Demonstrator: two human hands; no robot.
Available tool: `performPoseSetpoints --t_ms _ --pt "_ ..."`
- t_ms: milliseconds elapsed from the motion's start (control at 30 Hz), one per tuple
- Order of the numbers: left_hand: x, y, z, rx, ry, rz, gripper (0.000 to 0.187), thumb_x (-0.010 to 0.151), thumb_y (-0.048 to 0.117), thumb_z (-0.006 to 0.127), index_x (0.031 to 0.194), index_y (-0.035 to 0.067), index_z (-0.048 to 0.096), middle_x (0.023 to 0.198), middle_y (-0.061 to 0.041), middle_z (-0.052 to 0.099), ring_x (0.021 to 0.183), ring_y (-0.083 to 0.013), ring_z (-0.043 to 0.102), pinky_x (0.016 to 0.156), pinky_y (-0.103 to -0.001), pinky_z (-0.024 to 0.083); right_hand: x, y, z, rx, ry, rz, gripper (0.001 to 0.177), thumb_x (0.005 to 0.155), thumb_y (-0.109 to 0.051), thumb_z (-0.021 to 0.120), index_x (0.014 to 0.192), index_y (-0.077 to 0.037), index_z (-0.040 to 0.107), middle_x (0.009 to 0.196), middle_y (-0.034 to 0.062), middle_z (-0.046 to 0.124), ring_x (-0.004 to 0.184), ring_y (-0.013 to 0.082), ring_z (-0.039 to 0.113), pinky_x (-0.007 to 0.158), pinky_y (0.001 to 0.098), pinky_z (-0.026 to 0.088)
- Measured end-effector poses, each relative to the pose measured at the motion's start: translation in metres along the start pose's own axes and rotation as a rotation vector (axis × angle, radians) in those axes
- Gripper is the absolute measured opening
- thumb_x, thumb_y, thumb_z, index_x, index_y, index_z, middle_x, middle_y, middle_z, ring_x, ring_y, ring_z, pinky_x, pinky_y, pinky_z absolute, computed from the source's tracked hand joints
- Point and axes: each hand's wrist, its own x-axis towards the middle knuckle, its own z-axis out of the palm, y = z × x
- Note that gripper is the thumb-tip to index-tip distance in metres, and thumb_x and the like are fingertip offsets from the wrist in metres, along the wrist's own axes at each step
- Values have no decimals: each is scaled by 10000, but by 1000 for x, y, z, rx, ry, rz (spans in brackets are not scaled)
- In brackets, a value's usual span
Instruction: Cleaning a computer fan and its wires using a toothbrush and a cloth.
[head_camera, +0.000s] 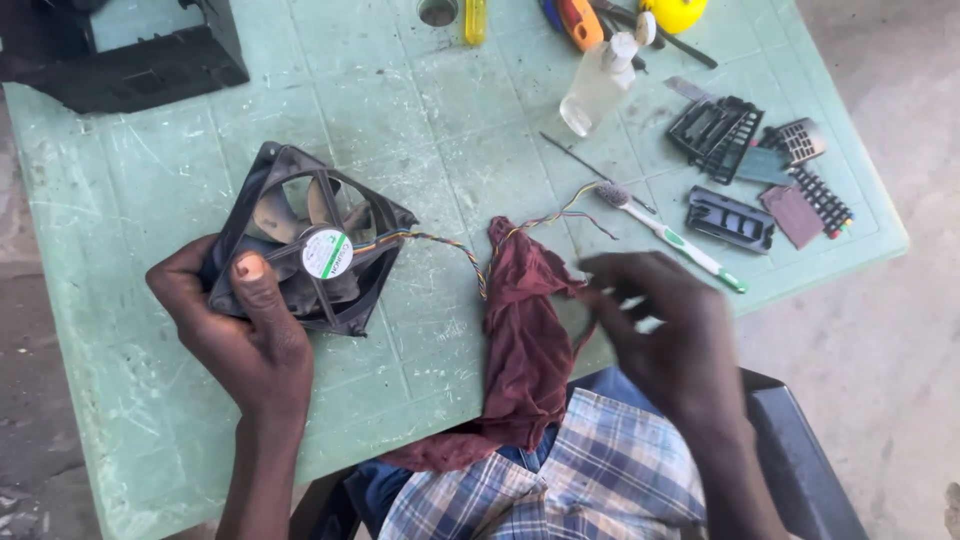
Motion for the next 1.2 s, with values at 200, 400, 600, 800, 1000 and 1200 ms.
performPoseSetpoints --t_ms 200,400,600,800,1000,1200 --pt "-6 -8 3 55 60 -81 308 1108 304 496 1189 7 476 1081 -178 548 972 -329 584 845 -431 481 5 0 11 30 -50 -284 139 920 -237 729 966 -106 724 980 48 639 824 164 602 654 281 459" --pt "-2 10 1 2 10 -17 339 1097 345 495 1170 17 455 958 -85 534 793 -203 567 709 -360 479 -14 -58 -3 549 -297 -11 340 956 -323 614 750 -74 716 619 49 775 493 99 673 419 244 531" --pt "-8 6 1 -51 -28 -82 342 1085 353 484 1179 27 447 901 -66 527 728 -171 553 674 -331 475 -21 -73 101 471 -232 -331 217 952 -104 635 1118 10 715 1000 106 735 899 209 718 803 318 556" --pt "-2 15 -1 48 -11 -12 307 1112 321 473 1165 21 434 899 -85 555 724 -203 580 637 -360 468 -14 -71 138 31 -81 -491 242 961 -225 672 1184 -141 711 1028 55 621 893 294 536 681 437 488" --pt "-4 24 1 134 -7 12 335 1080 367 538 1183 54 473 807 -102 629 720 -325 728 616 -377 585 0 -65 162 130 115 -525 130 843 -25 702 815 -132 633 733 18 532 751 289 621 569 353 520" --pt "-5 20 -10 54 -49 -61 290 1102 306 481 1168 27 436 849 -138 614 787 -301 720 662 -393 595 6 -66 166 310 36 -544 179 824 23 690 849 -63 535 774 112 496 798 399 595 596 442 510"
